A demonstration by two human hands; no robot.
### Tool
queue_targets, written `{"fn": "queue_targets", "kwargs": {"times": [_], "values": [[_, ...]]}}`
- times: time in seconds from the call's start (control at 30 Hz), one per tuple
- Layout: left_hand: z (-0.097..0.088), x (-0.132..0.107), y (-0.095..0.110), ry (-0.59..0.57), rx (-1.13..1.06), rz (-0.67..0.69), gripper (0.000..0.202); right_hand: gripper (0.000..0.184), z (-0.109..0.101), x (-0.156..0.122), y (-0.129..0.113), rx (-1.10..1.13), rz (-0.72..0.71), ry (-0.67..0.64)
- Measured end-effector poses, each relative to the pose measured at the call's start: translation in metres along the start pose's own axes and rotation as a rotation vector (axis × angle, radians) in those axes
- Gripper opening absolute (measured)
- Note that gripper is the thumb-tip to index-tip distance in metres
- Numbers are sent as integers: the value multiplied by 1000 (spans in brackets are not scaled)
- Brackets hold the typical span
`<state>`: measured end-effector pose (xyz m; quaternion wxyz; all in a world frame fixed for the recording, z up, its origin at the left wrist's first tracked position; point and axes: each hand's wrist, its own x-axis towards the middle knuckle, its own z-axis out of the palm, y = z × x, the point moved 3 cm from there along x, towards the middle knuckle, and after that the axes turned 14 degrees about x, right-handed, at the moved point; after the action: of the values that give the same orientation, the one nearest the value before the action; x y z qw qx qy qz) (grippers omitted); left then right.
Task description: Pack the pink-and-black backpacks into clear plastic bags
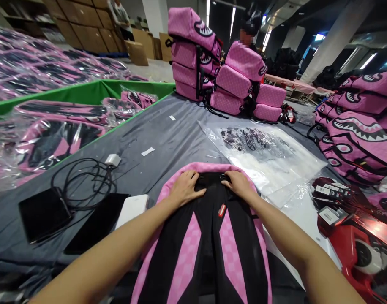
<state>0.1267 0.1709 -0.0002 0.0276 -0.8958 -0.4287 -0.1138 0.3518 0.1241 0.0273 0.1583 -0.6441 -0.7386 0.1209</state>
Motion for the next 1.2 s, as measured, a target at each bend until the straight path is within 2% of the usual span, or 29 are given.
{"fn": "queue_targets", "kwargs": {"times": [0.1, 0.3, 0.4, 0.47, 0.53, 0.6, 0.67, 0.73, 0.83, 0.87, 0.97, 1.03, 1.1, 1.2], "values": [[7, 36, -2, -85, 18, -99, 55, 33, 5, 29, 2, -78, 135, -35], [17, 41, -6, -110, -1, -127, 72, 51, 13, 39, -4, -153, 135, -8], [8, 57, -11, -171, 1, -130, 59, 62, 14, 46, -3, -232, 167, -17], [-4, 66, -8, -226, -8, -128, 58, 65, 14, 51, 0, -245, 172, -13], [-16, 62, 4, -247, -11, -133, 74, 65, 16, 54, 3, -243, 155, 18], [-20, 47, 25, -270, -22, -151, 95, 62, 20, 55, 7, -239, 132, 77], [-14, 28, 48, -339, -43, -155, 99, 58, 26, 54, 9, -234, 117, 141], [-5, 16, 65, -388, -37, -152, 94, 50, 30, 51, 8, -229, 105, 183], [5, 11, 74, -344, -1, -195, 90, 26, 22, 45, 8, -223, 69, 188], [7, 12, 73, -317, 0, -219, 89, 24, 15, 44, 9, -223, 51, 191], [9, 10, 70, -217, -8, -258, 85, 43, -18, 50, 23, -208, 71, 167], [11, 7, 68, -167, -24, -268, 85, 48, -36, 63, 39, -179, 134, 91], [15, 4, 67, -131, -41, -267, 86, 42, -43, 82, 54, -148, 184, -15], [24, 5, 65, -92, -59, -250, 86, 41, -36, 108, 68, -129, 207, -112]]}}
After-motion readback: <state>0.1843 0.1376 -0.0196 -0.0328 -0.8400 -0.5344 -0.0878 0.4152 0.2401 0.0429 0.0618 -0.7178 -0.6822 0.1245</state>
